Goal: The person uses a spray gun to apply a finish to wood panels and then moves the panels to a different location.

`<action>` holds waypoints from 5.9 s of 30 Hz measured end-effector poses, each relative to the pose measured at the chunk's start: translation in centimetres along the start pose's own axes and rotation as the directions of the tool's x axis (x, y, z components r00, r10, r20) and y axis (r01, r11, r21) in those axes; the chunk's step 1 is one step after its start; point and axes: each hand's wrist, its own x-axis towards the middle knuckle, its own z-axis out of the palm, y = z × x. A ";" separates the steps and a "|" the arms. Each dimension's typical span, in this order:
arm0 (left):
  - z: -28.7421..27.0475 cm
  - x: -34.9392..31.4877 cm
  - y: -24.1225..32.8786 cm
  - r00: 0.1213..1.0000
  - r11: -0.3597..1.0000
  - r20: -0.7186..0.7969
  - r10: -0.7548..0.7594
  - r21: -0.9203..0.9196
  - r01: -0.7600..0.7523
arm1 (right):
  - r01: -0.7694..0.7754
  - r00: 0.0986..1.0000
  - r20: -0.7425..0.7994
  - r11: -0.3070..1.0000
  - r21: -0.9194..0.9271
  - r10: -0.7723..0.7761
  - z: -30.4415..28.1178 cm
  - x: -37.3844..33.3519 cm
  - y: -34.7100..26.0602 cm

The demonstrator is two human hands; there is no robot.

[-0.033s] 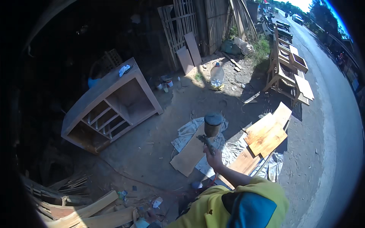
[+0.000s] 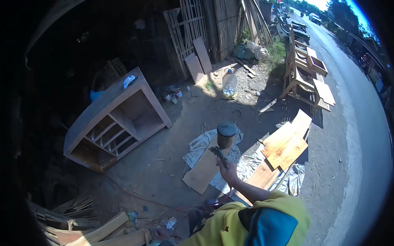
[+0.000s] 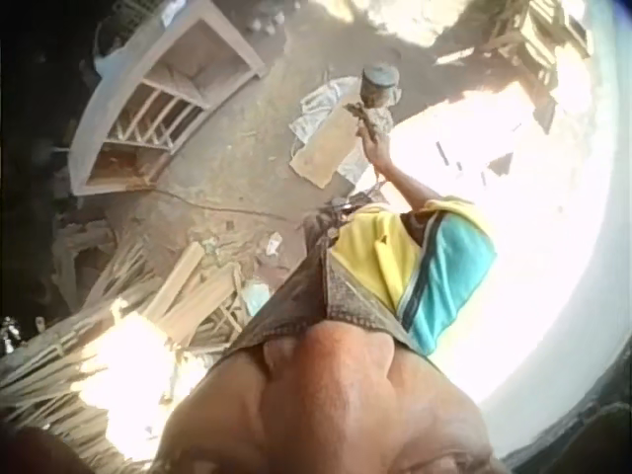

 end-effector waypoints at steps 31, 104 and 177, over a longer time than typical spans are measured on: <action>80.0 27.6 60.3 -0.562 0.451 0.794 0.233 -0.600 -0.661 | -0.303 -0.393 -0.900 0.898 0.319 0.187 -7.4 20.4 8.2; 138.5 -19.4 106.1 -0.538 -0.764 0.593 -0.599 -0.625 0.162 | -0.194 -0.977 -0.215 0.489 0.850 -0.015 -35.2 78.7 51.3; 148.5 -52.4 123.0 -0.531 -0.627 0.346 -0.773 -0.542 0.559 | 0.185 -0.933 0.308 0.485 0.855 -0.186 -51.4 86.9 59.2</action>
